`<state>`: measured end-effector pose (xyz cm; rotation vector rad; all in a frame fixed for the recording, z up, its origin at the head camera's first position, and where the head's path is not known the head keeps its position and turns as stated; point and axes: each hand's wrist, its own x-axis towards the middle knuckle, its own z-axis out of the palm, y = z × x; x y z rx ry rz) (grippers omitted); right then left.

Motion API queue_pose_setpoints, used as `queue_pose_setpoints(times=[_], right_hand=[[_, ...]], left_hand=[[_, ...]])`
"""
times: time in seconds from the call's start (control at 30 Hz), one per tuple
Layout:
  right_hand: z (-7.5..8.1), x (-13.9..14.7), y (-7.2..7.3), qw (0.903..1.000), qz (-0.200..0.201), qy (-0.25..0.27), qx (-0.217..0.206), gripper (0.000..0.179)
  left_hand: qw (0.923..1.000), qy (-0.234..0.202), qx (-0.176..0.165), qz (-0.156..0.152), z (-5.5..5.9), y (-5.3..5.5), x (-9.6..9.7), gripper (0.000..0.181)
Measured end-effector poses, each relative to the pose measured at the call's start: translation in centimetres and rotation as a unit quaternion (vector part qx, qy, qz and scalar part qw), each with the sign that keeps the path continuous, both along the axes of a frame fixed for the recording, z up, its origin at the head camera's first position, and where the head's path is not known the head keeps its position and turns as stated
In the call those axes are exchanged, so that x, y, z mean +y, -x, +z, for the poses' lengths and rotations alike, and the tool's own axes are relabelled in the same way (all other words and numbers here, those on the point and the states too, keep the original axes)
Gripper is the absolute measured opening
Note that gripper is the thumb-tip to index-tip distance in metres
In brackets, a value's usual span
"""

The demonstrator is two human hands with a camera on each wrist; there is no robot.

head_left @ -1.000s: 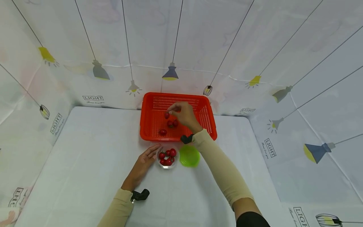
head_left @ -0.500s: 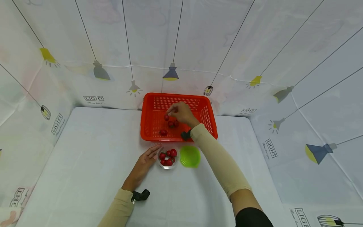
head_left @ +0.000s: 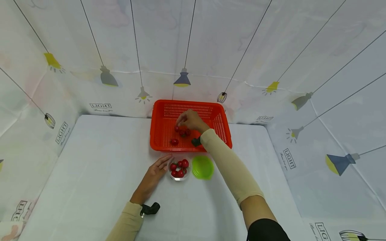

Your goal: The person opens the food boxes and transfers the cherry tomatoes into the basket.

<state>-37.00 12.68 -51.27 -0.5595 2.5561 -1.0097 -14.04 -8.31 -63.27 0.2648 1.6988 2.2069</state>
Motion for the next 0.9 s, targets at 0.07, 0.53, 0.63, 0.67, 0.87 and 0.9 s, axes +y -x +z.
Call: queue_pose_setpoints(times=[0.07, 0.53, 0.63, 0.67, 0.87, 0.9], right_hand=[[-0.1, -0.1, 0.1, 1.0000, 0.000, -0.005, -0.005, 0.011], [-0.9, -0.8, 0.6, 0.9983, -0.022, -0.049, -0.023, 0.009], [-1.1, -0.8, 0.8, 0.9974, -0.034, -0.055, -0.032, 0.009], [-1.1, -0.8, 0.9, 0.9970, -0.039, -0.057, -0.036, 0.009], [-1.4, -1.0, 1.3, 0.9954, -0.046, -0.069, -0.047, 0.010], [-1.5, -1.1, 1.3, 0.9953, -0.045, -0.070, -0.049, 0.010]], left_hand=[[1.0000, -0.002, -0.004, 0.002, 0.0, 0.0, 0.0, 0.049], [1.0000, -0.001, -0.004, 0.005, -0.2, 0.1, 0.1, 0.049], [1.0000, -0.006, -0.003, 0.005, -0.1, 0.1, 0.1, 0.049], [1.0000, -0.006, -0.001, 0.005, 0.0, 0.0, 0.1, 0.049], [1.0000, -0.004, -0.003, 0.004, 0.1, -0.1, 0.1, 0.049], [1.0000, -0.003, -0.006, 0.005, 0.0, -0.1, 0.1, 0.049]])
